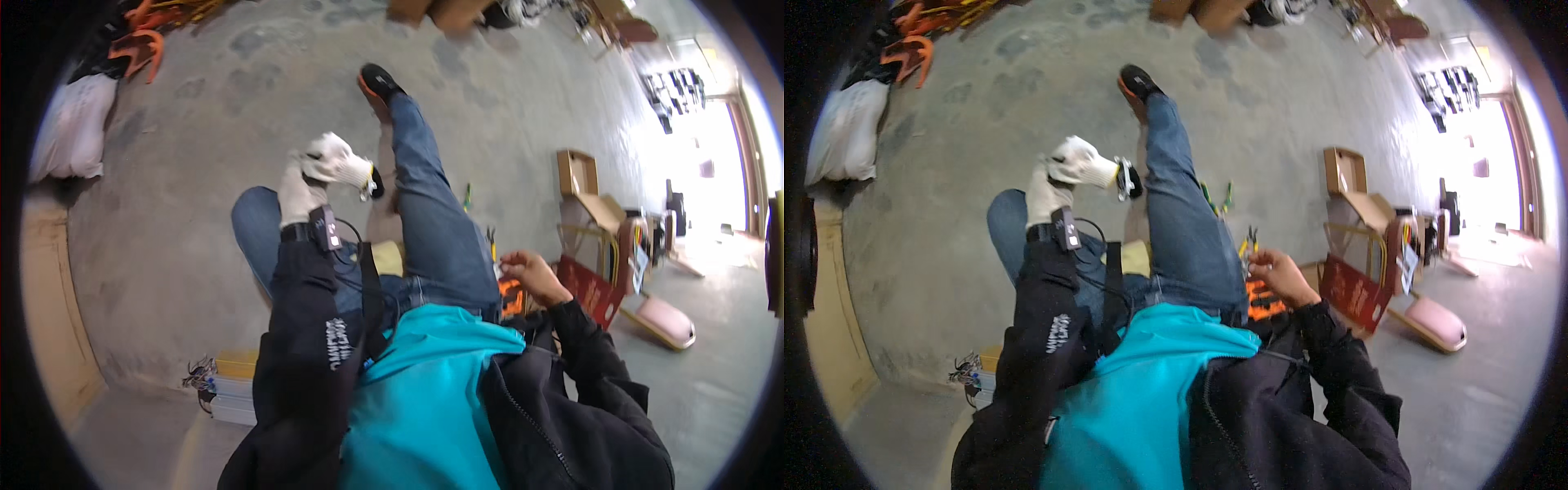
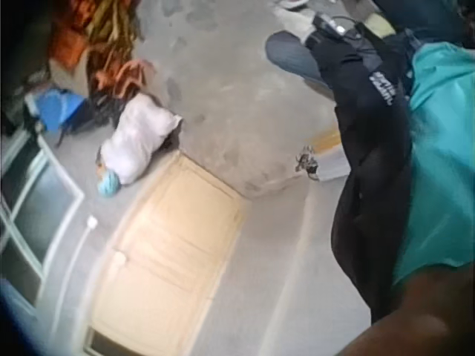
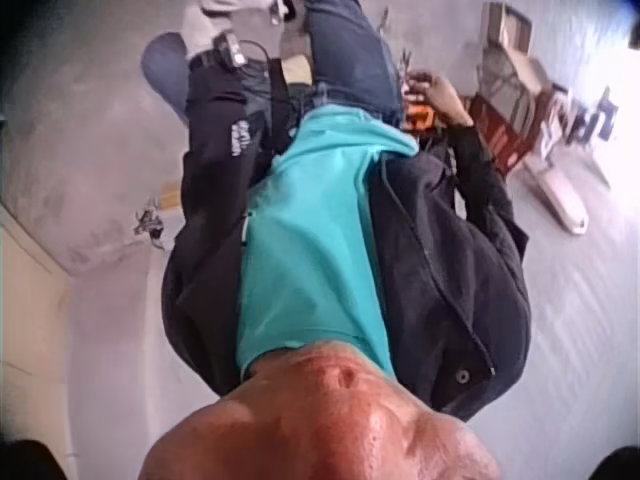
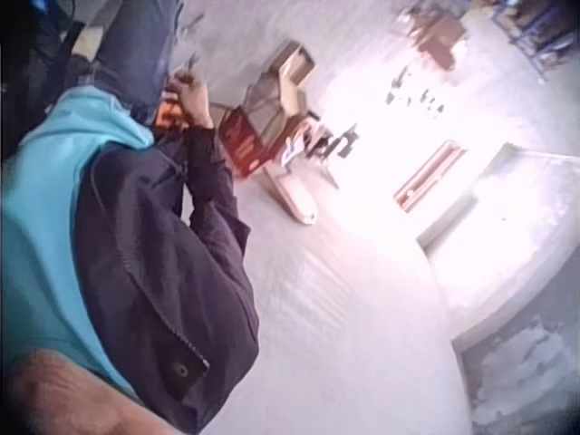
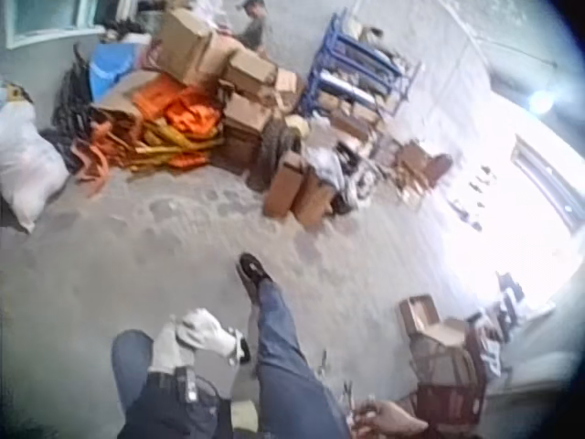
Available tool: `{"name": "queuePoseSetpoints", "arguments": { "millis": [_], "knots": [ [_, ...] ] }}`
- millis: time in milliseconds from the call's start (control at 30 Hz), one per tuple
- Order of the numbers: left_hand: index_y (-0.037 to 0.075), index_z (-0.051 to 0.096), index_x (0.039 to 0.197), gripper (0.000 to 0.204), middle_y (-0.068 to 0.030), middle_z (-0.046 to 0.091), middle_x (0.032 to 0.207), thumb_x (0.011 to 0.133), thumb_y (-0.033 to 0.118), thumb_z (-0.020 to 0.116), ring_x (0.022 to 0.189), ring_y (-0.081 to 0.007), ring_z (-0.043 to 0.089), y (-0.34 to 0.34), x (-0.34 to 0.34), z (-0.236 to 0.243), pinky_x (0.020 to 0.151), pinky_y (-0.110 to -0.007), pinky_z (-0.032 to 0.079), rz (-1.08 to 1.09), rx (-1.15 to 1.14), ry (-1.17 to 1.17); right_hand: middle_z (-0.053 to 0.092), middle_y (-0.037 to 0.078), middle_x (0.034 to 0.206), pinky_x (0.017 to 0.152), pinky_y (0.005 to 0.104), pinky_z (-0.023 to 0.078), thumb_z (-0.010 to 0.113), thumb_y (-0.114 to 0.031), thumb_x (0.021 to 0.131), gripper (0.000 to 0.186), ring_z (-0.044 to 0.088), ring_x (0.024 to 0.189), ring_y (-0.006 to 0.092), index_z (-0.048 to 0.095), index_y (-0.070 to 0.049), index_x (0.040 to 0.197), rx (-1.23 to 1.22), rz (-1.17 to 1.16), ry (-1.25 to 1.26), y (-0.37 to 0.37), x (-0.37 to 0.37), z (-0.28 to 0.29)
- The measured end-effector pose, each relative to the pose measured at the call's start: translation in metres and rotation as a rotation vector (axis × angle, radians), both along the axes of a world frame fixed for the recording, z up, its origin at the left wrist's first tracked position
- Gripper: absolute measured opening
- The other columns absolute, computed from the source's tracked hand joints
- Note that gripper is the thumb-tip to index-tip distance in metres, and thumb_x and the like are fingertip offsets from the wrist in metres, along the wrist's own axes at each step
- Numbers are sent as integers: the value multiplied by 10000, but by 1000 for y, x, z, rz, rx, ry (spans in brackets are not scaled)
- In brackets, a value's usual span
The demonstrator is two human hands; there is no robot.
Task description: Using a screwdriver to repair or disassemble a motor controller component while seated.
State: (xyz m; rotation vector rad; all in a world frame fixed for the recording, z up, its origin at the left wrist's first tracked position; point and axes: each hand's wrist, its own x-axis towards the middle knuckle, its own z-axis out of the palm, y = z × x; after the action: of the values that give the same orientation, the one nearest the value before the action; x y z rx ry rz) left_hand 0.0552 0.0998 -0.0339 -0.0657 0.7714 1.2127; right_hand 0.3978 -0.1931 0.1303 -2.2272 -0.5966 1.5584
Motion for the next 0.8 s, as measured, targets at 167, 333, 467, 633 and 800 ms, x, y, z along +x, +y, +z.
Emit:
{"name": "queuePoseSetpoints", "arguments": {
  "millis": [167, 333, 467, 633, 800],
  "knots": [
    [0, 557, 1165, 318, -145, 616, 1155, 1042, 294, 563, 1064, -280, 631, -12, 6, -6, 956, -463, 545, -48, -137, 58, 687, 52, 957, 662, 298, 581, 700, -134, 936, 189, 696, 823, 137, 631, -19, 1068, -189, 119, -17, -13, -30, 54],
    [21, 573, 1109, 290, -153, 642, 1093, 1029, 299, 586, 986, -290, 656, -21, 1, -24, 882, -489, 574, -125, -153, 36, 710, 53, 875, 744, 283, 526, 745, -194, 909, 210, 658, 802, 125, 658, -21, 992, -127, 322, -25, -32, -44, 69],
    [25, 582, 1072, 284, -143, 649, 1067, 1039, 306, 565, 940, -286, 664, -21, -3, -20, 840, -478, 585, -152, -129, 34, 716, 49, 870, 765, 308, 517, 716, -203, 918, 182, 653, 793, 138, 693, -33, 978, -45, 579, -122, -29, -63, 86],
    [18, 582, 1089, 281, -142, 648, 1071, 1043, 294, 555, 943, -282, 664, -17, 5, -19, 837, -469, 587, -176, -155, 68, 712, 147, 924, 780, 364, 533, 643, -213, 963, 260, 691, 836, 259, 669, -55, 1168, 113, 732, -224, -43, -69, 91],
    [-11, 559, 1200, 374, -146, 636, 1125, 1022, 315, 601, 1011, -281, 663, -9, -2, -30, 875, -460, 583, -193, -150, 58, 685, 223, 1002, 777, 464, 532, 576, -208, 974, 422, 682, 914, 375, 543, -38, 1359, 236, 958, -389, -57, -73, 74]
  ]
}}
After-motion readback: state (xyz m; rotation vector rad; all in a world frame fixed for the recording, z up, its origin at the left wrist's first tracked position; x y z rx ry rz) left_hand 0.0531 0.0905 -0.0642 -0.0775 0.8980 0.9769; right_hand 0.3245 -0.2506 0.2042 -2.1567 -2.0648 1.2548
